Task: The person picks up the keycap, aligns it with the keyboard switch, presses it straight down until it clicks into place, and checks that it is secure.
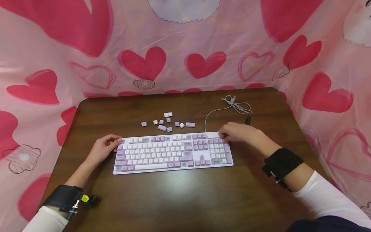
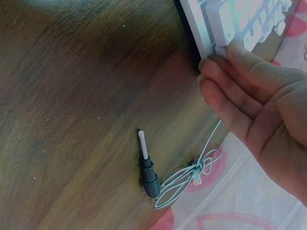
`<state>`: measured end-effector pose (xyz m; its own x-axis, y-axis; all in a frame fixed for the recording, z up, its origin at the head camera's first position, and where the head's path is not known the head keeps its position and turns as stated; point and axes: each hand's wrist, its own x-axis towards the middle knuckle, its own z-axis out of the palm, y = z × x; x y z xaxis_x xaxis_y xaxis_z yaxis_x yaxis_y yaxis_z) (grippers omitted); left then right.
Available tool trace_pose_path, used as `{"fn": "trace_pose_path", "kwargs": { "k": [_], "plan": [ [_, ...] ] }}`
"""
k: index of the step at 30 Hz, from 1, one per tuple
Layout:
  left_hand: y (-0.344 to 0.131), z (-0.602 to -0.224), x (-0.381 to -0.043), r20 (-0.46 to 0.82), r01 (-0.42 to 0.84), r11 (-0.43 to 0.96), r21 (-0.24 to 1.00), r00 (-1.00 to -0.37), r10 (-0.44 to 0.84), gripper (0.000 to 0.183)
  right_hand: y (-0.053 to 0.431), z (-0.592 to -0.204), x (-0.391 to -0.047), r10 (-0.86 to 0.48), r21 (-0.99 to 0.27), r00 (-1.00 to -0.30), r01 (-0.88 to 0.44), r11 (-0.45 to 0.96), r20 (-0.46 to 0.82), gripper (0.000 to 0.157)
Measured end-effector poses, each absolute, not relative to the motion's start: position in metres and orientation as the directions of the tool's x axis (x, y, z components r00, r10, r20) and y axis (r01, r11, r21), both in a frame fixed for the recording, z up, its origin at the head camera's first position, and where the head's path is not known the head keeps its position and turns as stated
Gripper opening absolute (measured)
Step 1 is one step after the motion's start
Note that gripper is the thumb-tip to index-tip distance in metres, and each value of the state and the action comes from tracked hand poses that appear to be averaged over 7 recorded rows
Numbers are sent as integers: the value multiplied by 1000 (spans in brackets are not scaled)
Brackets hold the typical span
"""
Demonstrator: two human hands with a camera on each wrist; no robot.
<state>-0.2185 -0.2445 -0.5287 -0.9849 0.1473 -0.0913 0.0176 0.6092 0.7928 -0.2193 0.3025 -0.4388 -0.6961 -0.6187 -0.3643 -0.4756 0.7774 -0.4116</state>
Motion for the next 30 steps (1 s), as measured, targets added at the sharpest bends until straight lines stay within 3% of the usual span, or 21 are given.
{"fn": "trace_pose_path", "kwargs": {
  "k": [30],
  "plan": [
    [-242, -526, -218, -93, 15, 610, 792, -985, 145, 38, 304, -432, -217, -589, -405, -719, -447, 798, -368, 19]
  ]
}}
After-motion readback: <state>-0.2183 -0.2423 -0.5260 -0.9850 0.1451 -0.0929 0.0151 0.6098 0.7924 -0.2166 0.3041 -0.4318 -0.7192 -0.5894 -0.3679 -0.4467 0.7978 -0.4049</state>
